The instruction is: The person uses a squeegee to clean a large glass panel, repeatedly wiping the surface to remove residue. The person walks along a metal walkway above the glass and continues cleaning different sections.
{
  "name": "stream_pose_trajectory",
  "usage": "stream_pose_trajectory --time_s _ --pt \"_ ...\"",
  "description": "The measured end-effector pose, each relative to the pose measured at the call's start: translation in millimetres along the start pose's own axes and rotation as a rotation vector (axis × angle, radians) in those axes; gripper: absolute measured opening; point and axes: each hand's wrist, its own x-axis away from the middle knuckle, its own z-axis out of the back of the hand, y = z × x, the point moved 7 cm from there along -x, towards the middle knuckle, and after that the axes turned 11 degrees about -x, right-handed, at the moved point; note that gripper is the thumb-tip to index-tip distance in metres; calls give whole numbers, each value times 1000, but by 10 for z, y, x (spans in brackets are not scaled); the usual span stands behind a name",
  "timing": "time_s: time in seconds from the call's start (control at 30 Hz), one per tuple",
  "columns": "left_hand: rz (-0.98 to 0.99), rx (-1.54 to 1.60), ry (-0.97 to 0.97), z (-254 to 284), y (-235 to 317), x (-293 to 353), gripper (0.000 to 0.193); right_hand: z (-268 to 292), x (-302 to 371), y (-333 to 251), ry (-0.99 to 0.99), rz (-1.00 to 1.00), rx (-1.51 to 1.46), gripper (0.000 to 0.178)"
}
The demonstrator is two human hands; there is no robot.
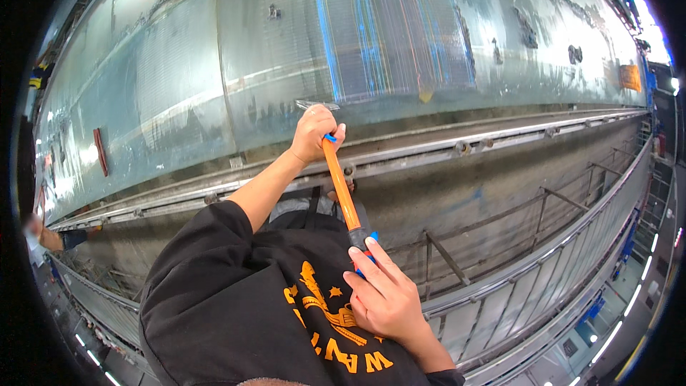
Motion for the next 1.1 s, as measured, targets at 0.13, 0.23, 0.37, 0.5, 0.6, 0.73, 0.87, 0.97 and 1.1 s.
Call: stream_pose_trajectory --time_s 0.13,0.23,0.37,0.5,0.6,0.73,0.87,0.97,1.1 --pt "41 3 -12 -87 231 294 32 -15 277 -25 -28 -6 -6 30" --pt "47 -18 -11 -144 170 250 32 -23 140 15 -17 -48 -10 34" --pt "37 9 21 -182 -55 -19 32 157 -305 90 -79 -85 2 35" --pt "42 -13 91 -213 -449 -462 32 364 -935 234 -135 -85 10 30" --pt "39 -57 158 -257 -981 -911 29 375 -1502 438 -148 -47 38 27" --pt "-18 -97 192 -242 -1803 -1730 29 358 -2425 726 -135 -14 72 29" --pt "-71 -118 214 -205 -2553 -2493 29 347 -3296 933 -161 -24 117 29" --pt "-107 -85 239 -241 -2967 -2916 29 370 -3851 933 -106 -86 122 24" --pt "-108 -142 206 -212 -3383 -3210 27 310 -4247 1126 30 25 93 26"
